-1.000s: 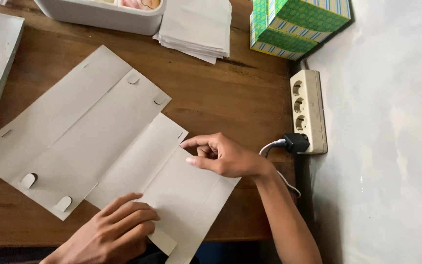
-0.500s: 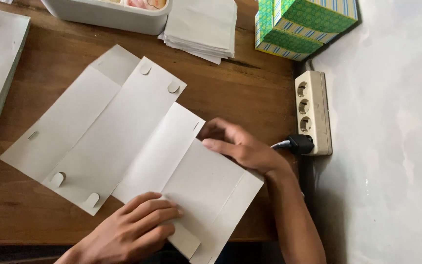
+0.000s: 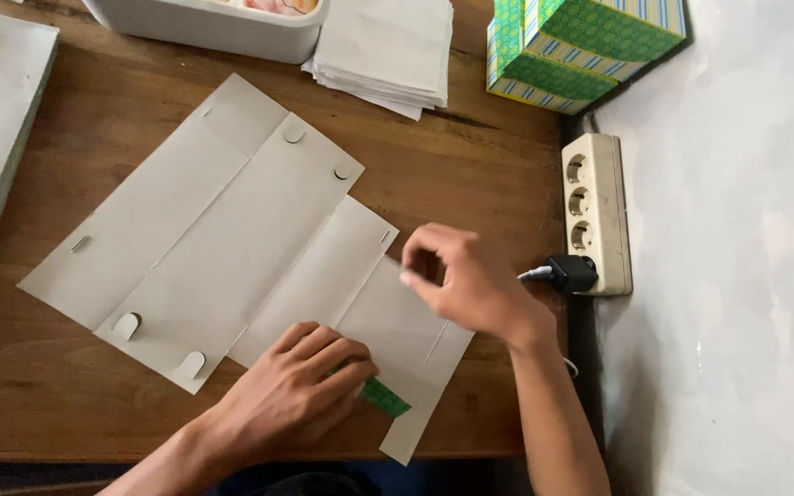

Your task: Folding cardboard templates and applying decorative tape to assemble small boxes.

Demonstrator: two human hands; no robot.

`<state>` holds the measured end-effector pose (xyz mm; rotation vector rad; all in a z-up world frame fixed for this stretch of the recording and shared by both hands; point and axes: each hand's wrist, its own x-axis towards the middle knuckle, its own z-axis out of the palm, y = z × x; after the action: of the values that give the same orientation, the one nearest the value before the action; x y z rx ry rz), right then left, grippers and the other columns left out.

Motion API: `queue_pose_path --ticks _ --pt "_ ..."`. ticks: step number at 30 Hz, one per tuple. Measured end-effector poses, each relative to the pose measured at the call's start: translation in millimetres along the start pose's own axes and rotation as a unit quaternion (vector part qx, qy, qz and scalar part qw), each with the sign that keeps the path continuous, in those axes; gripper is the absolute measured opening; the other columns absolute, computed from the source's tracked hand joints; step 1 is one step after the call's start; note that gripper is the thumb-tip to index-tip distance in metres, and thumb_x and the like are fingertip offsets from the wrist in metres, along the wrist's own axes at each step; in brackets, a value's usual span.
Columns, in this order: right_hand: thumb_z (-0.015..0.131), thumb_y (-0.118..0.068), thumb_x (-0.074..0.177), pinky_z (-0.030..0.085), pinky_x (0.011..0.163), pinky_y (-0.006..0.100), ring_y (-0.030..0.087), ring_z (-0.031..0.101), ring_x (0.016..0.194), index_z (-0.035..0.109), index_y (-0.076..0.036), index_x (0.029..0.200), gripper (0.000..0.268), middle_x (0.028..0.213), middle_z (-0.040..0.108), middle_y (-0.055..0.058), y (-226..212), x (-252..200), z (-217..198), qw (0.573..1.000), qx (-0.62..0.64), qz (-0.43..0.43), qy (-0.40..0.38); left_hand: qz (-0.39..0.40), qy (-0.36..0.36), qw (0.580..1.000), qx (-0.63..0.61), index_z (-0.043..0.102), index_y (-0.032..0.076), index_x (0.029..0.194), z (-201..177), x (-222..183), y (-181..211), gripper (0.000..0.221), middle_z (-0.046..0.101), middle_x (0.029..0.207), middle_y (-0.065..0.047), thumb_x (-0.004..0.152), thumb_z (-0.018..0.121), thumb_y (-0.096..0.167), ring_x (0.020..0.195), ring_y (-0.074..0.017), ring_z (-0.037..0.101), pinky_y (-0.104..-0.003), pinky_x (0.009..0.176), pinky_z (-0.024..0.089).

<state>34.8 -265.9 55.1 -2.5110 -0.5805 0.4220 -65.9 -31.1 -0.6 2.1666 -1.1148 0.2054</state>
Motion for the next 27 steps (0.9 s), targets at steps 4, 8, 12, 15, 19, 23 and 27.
queue_pose_path --ticks 4,8,12,15,19,23,27 --pt "0.081 -0.016 0.083 0.050 0.066 0.025 0.007 0.062 0.067 0.070 -0.019 0.104 0.023 0.076 0.070 -0.007 9 -4 -17 0.988 0.083 0.133 0.007 0.061 0.000 0.992 -0.114 0.060 0.005 0.089 -30 17 3 0.021 0.065 0.102 -0.011 0.106 0.058 0.017 0.088 -0.0287 0.060 -0.041 0.087 0.047" --pt "0.083 -0.025 0.079 0.046 0.061 0.028 0.010 0.059 0.057 0.068 -0.021 0.115 0.039 0.071 0.078 -0.004 12 -12 -31 0.974 0.019 0.182 -0.132 0.025 -0.011 0.983 -0.181 0.062 0.004 0.077 -42 22 -12 0.030 0.072 0.106 -0.016 0.100 0.064 0.023 0.100 -0.0345 0.067 -0.048 0.090 0.051" --pt "0.077 -0.027 0.087 0.055 0.076 0.024 0.008 0.069 0.079 0.078 -0.011 0.111 0.029 0.094 0.074 -0.002 16 -15 -25 0.987 0.085 0.137 -0.002 -0.130 -0.068 0.974 0.173 0.047 0.008 0.146 -23 10 -56 0.072 0.048 0.151 -0.021 0.098 0.052 0.062 0.129 -0.0371 0.050 -0.054 0.112 0.036" --pt "0.079 -0.021 0.087 0.060 0.079 0.023 0.011 0.071 0.079 0.074 -0.006 0.126 0.042 0.098 0.072 0.002 21 -8 -11 0.995 0.069 0.075 0.024 -0.215 -0.032 0.965 0.150 0.042 0.006 0.152 -34 25 -73 0.082 0.035 0.162 -0.024 0.094 0.059 0.061 0.146 -0.0405 0.035 -0.062 0.116 0.026" --pt "0.086 -0.025 0.082 0.053 0.075 0.023 0.009 0.065 0.076 0.077 -0.014 0.126 0.046 0.087 0.067 -0.004 12 -4 4 0.990 0.069 0.113 0.053 -0.310 -0.012 0.921 0.237 0.043 0.002 0.150 -62 31 -110 0.092 0.042 0.154 -0.031 0.094 0.051 0.074 0.136 -0.0473 0.043 -0.060 0.106 0.038" --pt "0.088 -0.024 0.076 0.054 0.075 0.029 0.013 0.065 0.079 0.074 -0.019 0.113 0.040 0.097 0.068 -0.004 10 -1 13 0.987 0.033 0.148 0.042 -0.397 -0.064 0.890 0.215 0.047 0.001 0.148 -78 36 -128 0.113 0.044 0.141 -0.025 0.073 0.071 0.081 0.125 -0.0449 0.043 -0.063 0.100 0.041" --pt "0.085 -0.023 0.079 0.051 0.073 0.033 0.013 0.060 0.076 0.064 -0.021 0.108 0.036 0.100 0.060 -0.005 6 -3 14 0.983 0.021 0.181 0.016 -0.482 -0.097 0.858 0.147 0.048 0.008 0.145 -89 53 -132 0.121 0.048 0.139 -0.023 0.052 0.091 0.074 0.131 -0.0453 0.041 -0.061 0.104 0.037"
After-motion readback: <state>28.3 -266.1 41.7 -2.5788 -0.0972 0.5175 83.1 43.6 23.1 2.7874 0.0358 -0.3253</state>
